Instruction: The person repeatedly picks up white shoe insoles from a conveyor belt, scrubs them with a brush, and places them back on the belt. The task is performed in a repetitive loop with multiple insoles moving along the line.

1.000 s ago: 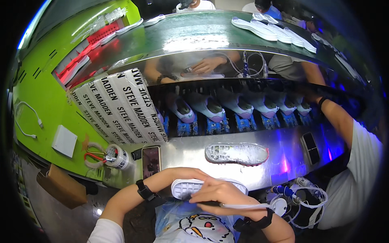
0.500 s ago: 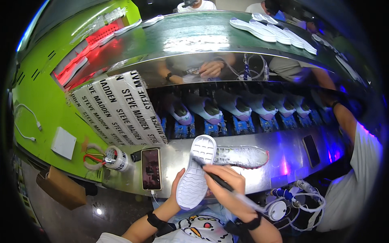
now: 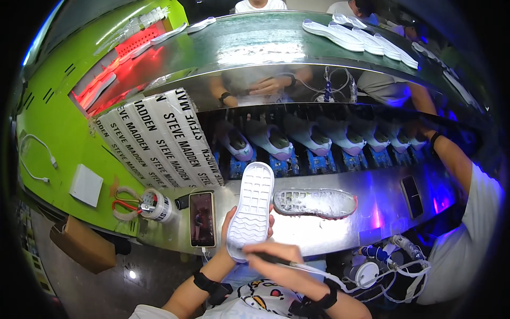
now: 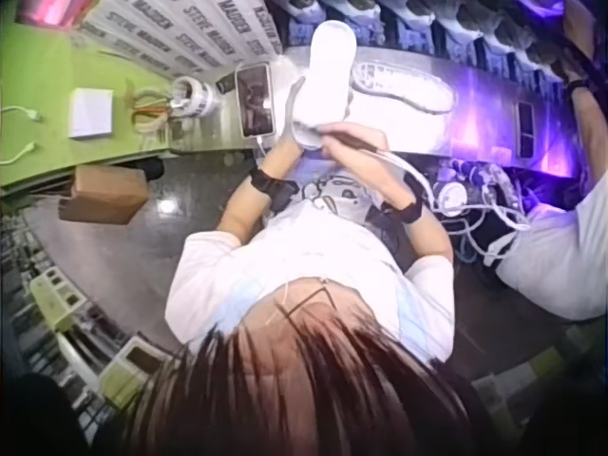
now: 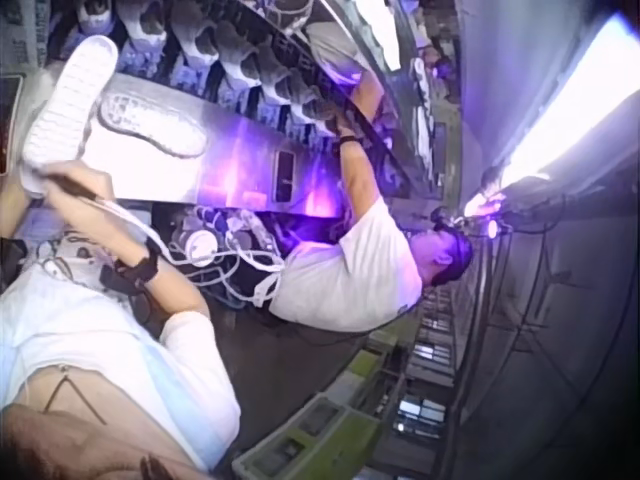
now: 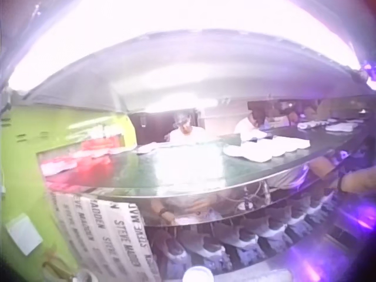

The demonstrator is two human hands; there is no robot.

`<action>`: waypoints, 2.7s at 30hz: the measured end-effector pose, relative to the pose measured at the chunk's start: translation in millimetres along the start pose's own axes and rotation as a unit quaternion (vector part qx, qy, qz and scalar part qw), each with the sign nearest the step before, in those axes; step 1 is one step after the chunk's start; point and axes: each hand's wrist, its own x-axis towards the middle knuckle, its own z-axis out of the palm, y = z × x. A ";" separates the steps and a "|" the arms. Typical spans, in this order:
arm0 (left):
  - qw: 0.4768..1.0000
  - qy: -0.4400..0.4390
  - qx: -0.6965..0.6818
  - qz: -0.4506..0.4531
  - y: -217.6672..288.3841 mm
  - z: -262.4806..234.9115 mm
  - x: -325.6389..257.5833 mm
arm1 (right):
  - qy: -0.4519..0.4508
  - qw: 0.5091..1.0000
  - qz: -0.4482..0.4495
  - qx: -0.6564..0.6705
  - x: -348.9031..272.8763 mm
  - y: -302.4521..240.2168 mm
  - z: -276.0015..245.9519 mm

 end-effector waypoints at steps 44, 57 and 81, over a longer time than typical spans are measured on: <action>0.919 -0.090 0.379 0.052 99.5 210.6 97.3 | 0.254 0.918 -0.268 0.147 -34.4 -39.7 -85.1; 0.242 0.144 0.933 0.223 18.7 312.2 356.9 | 0.367 0.913 -0.022 0.175 -52.1 -13.3 -88.5; 0.662 0.043 0.710 0.236 113.0 308.4 225.4 | 0.390 0.842 -0.072 0.364 -52.0 -16.1 -94.5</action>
